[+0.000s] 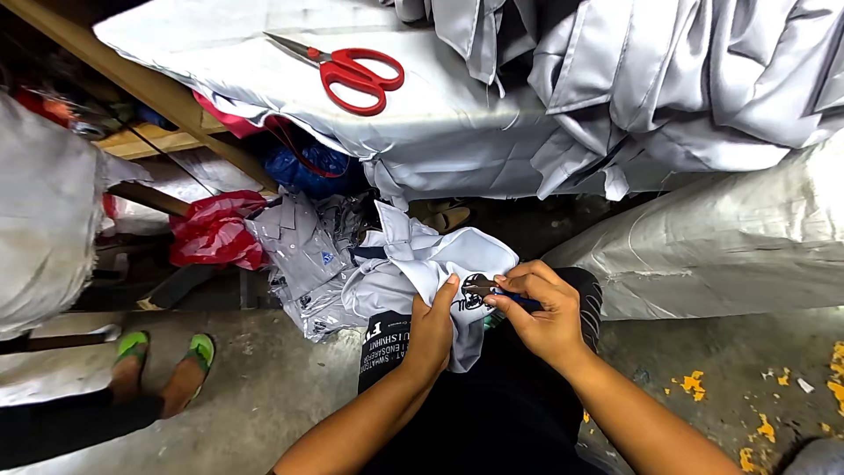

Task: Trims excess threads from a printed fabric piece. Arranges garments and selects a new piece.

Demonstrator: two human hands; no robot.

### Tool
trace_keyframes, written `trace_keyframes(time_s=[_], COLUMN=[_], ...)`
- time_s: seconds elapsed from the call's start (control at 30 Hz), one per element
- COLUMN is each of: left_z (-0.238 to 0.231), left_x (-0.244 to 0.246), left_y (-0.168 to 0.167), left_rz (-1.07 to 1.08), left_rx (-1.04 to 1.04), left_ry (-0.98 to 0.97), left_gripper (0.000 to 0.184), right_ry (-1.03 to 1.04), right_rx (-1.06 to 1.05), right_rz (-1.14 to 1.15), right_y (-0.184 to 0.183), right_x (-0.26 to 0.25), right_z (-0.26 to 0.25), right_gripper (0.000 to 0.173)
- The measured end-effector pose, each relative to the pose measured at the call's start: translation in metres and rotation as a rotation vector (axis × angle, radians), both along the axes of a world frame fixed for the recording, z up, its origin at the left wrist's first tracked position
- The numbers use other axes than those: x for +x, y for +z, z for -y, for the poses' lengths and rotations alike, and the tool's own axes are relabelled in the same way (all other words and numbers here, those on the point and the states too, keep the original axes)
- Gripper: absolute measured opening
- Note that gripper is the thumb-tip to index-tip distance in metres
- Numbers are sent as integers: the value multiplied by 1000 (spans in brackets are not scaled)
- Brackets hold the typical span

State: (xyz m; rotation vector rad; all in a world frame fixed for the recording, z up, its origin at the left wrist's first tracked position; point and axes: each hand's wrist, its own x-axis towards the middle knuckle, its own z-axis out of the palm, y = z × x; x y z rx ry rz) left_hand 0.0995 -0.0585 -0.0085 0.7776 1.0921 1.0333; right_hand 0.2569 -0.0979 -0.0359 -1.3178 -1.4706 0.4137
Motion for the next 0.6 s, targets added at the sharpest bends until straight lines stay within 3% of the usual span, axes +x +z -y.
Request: trace_keyframes(time_s=[0.2,0.37,0.6], left_z=[0,4,7], left_x=[-1,0,6], left_y=[-1,-4,0], left_rz=[-5,-6,42], left_rx=[24,54,8], left_ry=[-21,-5,70], left_gripper=[14,14,15], right_ry=[-6,29,-98], right_rx=[83,-18,97], right_rz=[161,42,186], right_y=[0,3,1], right_x=[3,5,-6], right_z=[0,-1,4], right_gripper=[15,17,17])
